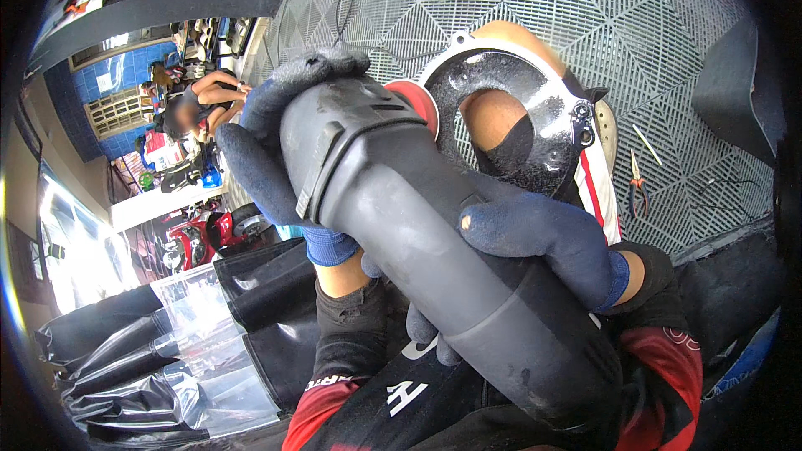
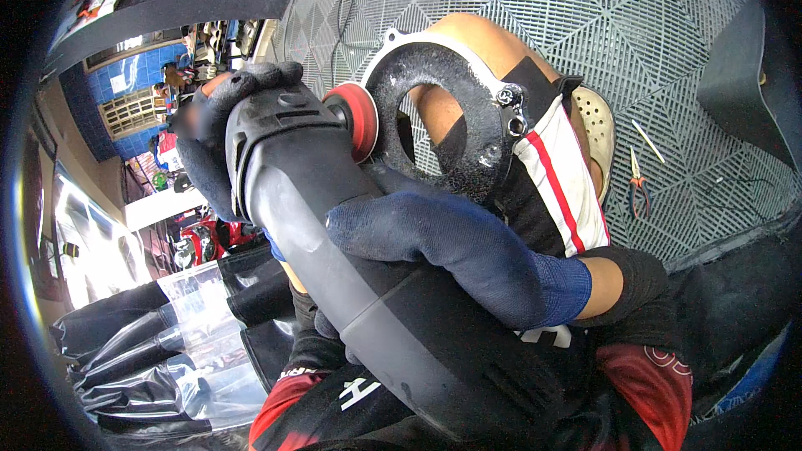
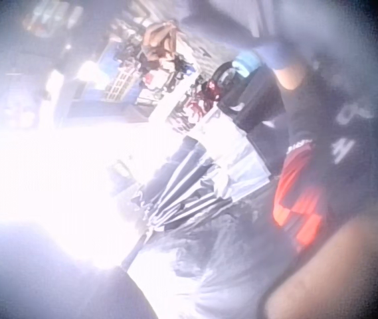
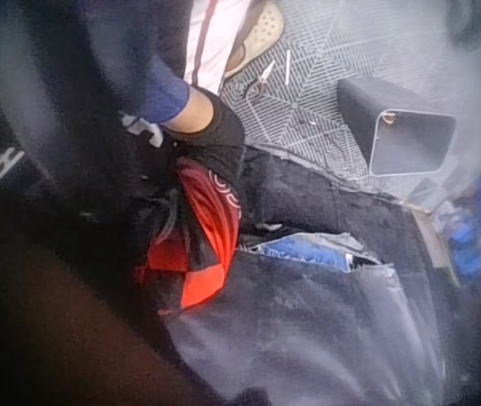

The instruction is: The person uses an angle grinder with a flap disc to smooth the surface of a black metal part. They hold the part with one hand and operate the tool with the other, moving the grinder across the surface to remove material.

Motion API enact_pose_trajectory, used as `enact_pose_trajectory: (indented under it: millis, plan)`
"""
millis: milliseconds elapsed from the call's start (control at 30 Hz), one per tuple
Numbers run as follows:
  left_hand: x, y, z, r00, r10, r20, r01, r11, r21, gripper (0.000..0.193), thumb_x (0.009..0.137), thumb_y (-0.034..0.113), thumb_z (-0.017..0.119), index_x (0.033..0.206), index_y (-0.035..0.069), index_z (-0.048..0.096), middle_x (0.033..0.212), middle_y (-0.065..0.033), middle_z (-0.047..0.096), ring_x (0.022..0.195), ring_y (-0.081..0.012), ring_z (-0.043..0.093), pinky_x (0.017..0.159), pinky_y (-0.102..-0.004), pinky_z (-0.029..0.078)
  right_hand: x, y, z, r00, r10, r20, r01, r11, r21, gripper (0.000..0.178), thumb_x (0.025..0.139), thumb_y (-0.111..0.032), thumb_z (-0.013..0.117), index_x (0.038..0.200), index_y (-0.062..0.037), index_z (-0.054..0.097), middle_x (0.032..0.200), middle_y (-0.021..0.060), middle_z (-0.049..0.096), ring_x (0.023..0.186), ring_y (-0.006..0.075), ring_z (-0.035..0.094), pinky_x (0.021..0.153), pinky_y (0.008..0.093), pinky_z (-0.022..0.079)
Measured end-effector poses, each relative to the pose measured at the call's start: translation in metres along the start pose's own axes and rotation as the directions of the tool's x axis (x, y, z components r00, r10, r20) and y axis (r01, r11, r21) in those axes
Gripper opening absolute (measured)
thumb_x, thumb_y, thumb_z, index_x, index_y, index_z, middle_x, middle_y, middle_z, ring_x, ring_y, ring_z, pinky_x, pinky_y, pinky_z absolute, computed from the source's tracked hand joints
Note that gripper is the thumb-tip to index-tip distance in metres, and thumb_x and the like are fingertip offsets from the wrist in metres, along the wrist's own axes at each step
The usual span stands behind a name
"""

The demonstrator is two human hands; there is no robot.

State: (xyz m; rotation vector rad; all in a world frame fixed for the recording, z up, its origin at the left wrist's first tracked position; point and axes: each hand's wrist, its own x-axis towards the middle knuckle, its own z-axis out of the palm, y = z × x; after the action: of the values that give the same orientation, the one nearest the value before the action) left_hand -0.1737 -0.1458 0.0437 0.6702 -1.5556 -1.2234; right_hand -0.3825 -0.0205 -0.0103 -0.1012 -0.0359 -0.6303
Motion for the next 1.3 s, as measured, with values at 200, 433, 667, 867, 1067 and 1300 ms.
enact_pose_trajectory:
  millis: [200, 433, 667, 867, 1067, 1300]
  plan:
    - [0.001, 0.002, 0.010, 1.000, -0.004, -0.028, 0.003, 1.000, -0.018, 0.080, 0.104, 0.057, 0.022, 0.114, -0.011, 0.062, 0.109, -0.0294, 0.067, 0.101, -0.0408, 0.067, 0.095, -0.0526, 0.053, 0.000, 0.000, 0.001, 1.000, 0.001, -0.004, -0.001, 1.000, -0.004, 0.068, 0.094, -0.040, 0.055, 0.139, 0.0081, 0.040, 0.103, 0.0291, 0.065, 0.082, 0.0328, 0.071, 0.074, 0.0385, 0.060]
    - [0.014, 0.003, 0.015, 0.997, -0.024, 0.075, 0.032, 0.994, -0.103, 0.084, 0.102, 0.060, 0.020, 0.111, -0.012, 0.062, 0.106, -0.0314, 0.067, 0.099, -0.0429, 0.067, 0.092, -0.0534, 0.053, 0.001, 0.000, 0.001, 1.000, 0.001, 0.003, -0.001, 1.000, 0.001, 0.068, 0.093, -0.040, 0.056, 0.139, 0.0082, 0.040, 0.103, 0.0292, 0.065, 0.082, 0.0329, 0.071, 0.074, 0.0386, 0.060]
    - [0.007, 0.003, 0.017, 1.000, 0.015, 0.023, -0.014, 0.999, -0.034, 0.082, 0.104, 0.057, 0.019, 0.111, -0.011, 0.063, 0.108, -0.0307, 0.066, 0.100, -0.0429, 0.066, 0.094, -0.0536, 0.052, 0.001, 0.001, 0.000, 1.000, 0.001, 0.005, -0.001, 1.000, 0.008, 0.068, 0.093, -0.039, 0.056, 0.138, 0.0083, 0.040, 0.103, 0.0293, 0.065, 0.083, 0.0330, 0.071, 0.075, 0.0387, 0.060]
    - [-0.001, 0.003, 0.009, 1.000, 0.006, -0.011, -0.006, 1.000, 0.001, 0.080, 0.104, 0.056, 0.020, 0.111, -0.011, 0.064, 0.111, -0.0301, 0.066, 0.102, -0.0427, 0.065, 0.095, -0.0540, 0.052, 0.004, 0.002, 0.001, 1.000, 0.007, 0.006, -0.007, 1.000, 0.013, 0.067, 0.093, -0.039, 0.056, 0.138, 0.0083, 0.040, 0.103, 0.0294, 0.065, 0.083, 0.0331, 0.071, 0.075, 0.0389, 0.060]
    - [-0.006, 0.003, 0.012, 0.999, 0.033, -0.019, -0.035, 0.993, -0.117, 0.079, 0.104, 0.055, 0.021, 0.113, -0.011, 0.063, 0.111, -0.0300, 0.066, 0.104, -0.0434, 0.065, 0.096, -0.0553, 0.051, 0.006, 0.004, 0.004, 1.000, 0.025, 0.017, -0.025, 1.000, 0.012, 0.067, 0.093, -0.039, 0.057, 0.138, 0.0083, 0.040, 0.103, 0.0295, 0.065, 0.083, 0.0332, 0.071, 0.075, 0.0390, 0.060]
    - [-0.013, 0.005, 0.005, 1.000, 0.019, -0.017, -0.020, 0.998, -0.063, 0.079, 0.104, 0.055, 0.019, 0.112, -0.010, 0.064, 0.111, -0.0297, 0.066, 0.104, -0.0436, 0.065, 0.098, -0.0552, 0.050, 0.010, 0.005, 0.004, 0.999, 0.027, 0.019, -0.028, 0.999, 0.021, 0.067, 0.093, -0.038, 0.057, 0.138, 0.0084, 0.040, 0.103, 0.0296, 0.065, 0.083, 0.0333, 0.071, 0.075, 0.0391, 0.060]
